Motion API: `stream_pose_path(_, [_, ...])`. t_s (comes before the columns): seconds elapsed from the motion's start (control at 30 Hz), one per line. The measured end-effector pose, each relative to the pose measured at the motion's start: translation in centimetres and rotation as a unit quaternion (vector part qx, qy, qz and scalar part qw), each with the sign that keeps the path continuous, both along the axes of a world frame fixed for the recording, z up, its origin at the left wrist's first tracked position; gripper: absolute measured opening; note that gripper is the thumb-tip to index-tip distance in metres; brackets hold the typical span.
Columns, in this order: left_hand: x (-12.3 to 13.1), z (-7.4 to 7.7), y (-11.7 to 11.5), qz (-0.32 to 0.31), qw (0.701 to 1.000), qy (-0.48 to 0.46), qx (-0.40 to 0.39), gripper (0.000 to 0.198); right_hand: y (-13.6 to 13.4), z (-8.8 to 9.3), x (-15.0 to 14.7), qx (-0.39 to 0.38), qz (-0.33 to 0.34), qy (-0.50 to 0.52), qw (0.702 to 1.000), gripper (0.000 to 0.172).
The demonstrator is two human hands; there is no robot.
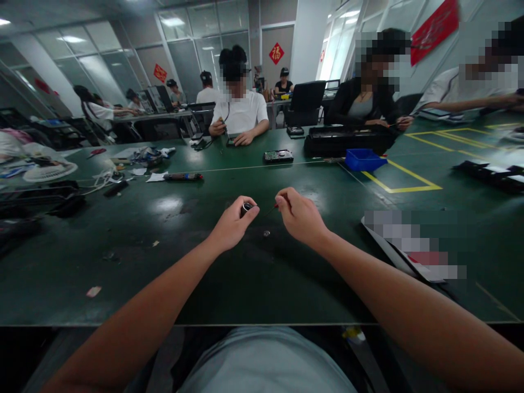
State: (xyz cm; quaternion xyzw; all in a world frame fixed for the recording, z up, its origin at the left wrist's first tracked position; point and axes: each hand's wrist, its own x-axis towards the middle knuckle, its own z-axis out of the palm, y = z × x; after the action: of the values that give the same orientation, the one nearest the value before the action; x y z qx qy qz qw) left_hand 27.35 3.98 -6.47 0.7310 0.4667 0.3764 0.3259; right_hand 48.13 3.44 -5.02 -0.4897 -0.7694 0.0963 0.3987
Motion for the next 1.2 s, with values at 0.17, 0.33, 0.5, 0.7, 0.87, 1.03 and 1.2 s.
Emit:
stream_pose_path(0.17, [1.1, 1.0, -1.0, -0.018, 0.995, 0.093, 0.039, 0.030, 0.1, 0.1, 0.0, 0.002, -0.004, 0.002, 1.000, 0.019])
stream_pose_path(0.33, [1.7, 1.4, -0.9, -0.066, 0.977, 0.184, 0.083, 0.029, 0.1, 0.0, 0.1, 0.013, -0.004, 0.007, 1.000, 0.020])
stream_pose_path(0.5, [2.3, 0.5, -0.4, -0.106, 0.921, 0.372, 0.040, 0.040, 0.1, -0.1, 0.1, 0.011, -0.004, 0.003, 1.000, 0.020])
stream_pose_path(0.7, [2.9, -0.6, 0.0, -0.116, 0.885, 0.444, 0.079, 0.036, 0.2, -0.2, 0.1, 0.018, -0.003, -0.001, 1.000, 0.020])
stream_pose_path(0.87, [2.0, -0.2, 0.2, -0.120, 0.911, 0.388, 0.075, 0.030, 0.2, -0.3, 0.1, 0.019, 0.001, 0.001, 1.000, 0.021])
stream_pose_path(1.03, [-0.9, 0.6, 0.8, -0.059, 0.962, 0.264, 0.021, 0.024, 0.1, -0.1, 0.1, 0.011, 0.004, 0.001, 1.000, 0.023])
stream_pose_path(1.2, [-5.3, 1.0, 2.1, 0.030, 0.991, 0.105, -0.071, 0.035, 0.1, -0.1, 0.2, -0.005, 0.004, 0.000, 1.000, 0.025])
